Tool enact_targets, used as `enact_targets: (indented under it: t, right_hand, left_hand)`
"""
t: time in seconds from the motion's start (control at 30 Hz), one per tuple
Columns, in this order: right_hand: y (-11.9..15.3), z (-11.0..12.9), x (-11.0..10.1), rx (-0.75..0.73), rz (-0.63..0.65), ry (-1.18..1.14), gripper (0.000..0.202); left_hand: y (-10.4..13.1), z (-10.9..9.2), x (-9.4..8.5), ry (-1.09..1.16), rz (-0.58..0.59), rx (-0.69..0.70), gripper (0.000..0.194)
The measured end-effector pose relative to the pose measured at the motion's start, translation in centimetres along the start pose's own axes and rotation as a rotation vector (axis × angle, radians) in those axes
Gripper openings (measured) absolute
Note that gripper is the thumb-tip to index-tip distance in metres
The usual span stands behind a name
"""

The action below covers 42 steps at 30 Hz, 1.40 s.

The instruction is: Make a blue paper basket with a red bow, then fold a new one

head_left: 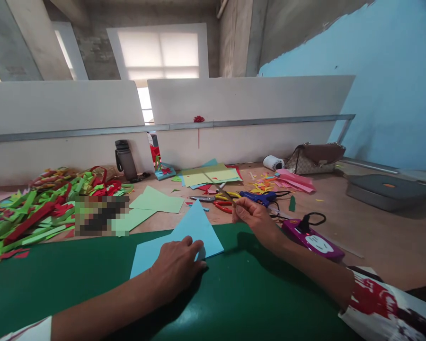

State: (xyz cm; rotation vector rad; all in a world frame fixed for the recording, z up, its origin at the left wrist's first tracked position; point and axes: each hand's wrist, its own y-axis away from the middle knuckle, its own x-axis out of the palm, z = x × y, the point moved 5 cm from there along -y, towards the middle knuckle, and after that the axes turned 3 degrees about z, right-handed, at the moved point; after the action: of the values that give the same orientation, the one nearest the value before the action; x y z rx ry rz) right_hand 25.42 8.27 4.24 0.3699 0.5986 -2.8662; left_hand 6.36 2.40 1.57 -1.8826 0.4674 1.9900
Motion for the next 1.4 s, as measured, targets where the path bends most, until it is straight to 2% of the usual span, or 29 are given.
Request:
enact_targets:
  t: [0.2,0.37,0.57,0.73,1.1,1.4]
  right_hand:
    - [0.2,0.8,-0.7,-0.069,0.076,0.098,0.024]
    - [1.1,-0.6,-1.4,-0.048,0.134,0.575,0.030]
    - [1.7,-1.8,-1.4,-0.007,0.190,0.817,0.025]
    - [1.1,-2.2,-0.9,0.053,0.174,0.971,0.024]
    - [1.0,-2.3,-1.1,0.105,0.176,1.041,0.024]
    - [1.1,-2.3,-1.7,0.078,0.251,1.008,0.025]
  left_hand:
    - [0.0,0.5,0.6,0.048,-0.072,0.011,0.021]
    - [0.1,0.8,0.9,0.108,-0.131,0.033,0.022]
    - [-0.6,1.5,1.4,0.184,-0.219,0.029,0.045]
    - [-0.9,1.9,1.9,0.230,-0.186,-0.004,0.060]
    - [-0.4,3.1,1.7,0.277,-0.050,0.081,0.063]
    - [-0.2,4.3,2.0,0.301,-0.022,0.150,0.062]
